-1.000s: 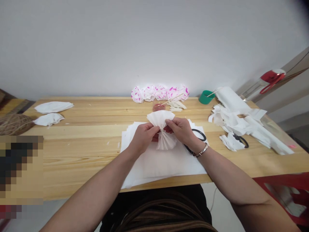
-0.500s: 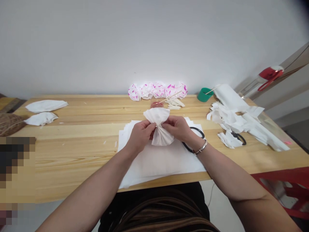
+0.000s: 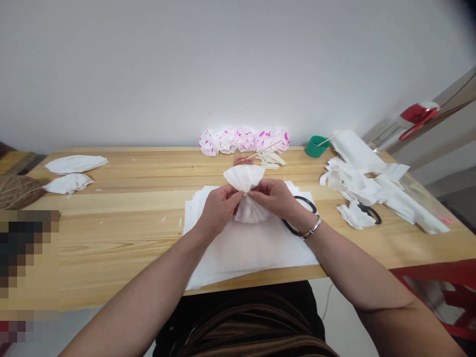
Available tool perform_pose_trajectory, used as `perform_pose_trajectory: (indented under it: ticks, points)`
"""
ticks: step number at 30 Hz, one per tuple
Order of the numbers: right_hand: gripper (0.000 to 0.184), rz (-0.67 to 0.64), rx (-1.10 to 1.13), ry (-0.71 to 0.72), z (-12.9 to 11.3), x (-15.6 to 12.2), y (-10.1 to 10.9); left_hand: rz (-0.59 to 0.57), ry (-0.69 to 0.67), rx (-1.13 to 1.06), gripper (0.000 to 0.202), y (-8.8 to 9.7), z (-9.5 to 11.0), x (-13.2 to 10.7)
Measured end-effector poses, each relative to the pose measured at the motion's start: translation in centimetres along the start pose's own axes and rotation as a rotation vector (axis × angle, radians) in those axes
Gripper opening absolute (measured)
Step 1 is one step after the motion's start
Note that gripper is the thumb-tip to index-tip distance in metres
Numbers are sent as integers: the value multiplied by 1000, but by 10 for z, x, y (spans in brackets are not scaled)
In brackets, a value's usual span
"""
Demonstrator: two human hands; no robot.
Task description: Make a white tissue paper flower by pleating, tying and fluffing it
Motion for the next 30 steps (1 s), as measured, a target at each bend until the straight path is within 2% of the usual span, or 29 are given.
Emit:
perform_pose_trajectory:
  ticks: [7, 13, 19, 30]
  points:
    - [21, -32, 78, -36, 2, 0, 0, 20, -5, 6, 30, 0, 3, -2]
    - [20, 11, 61, -6, 2, 1, 1, -60, -66, 59, 32, -2, 1, -1]
    - [21, 14, 19, -10, 1, 1, 1, -50, -66, 117, 23, 0, 1, -1]
    - [20, -35, 28, 19, -1, 0, 1, -61, -29, 11, 29, 1, 0, -1]
Point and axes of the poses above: each hand's wrist, its own x-axis towards the middle knuckle, its own y-axis out of the back of the hand, z = x × y, the point moved 4 cm from there along x, towards the middle knuckle, and after that the axes turned 4 degrees about -x, right-handed, at the moved point
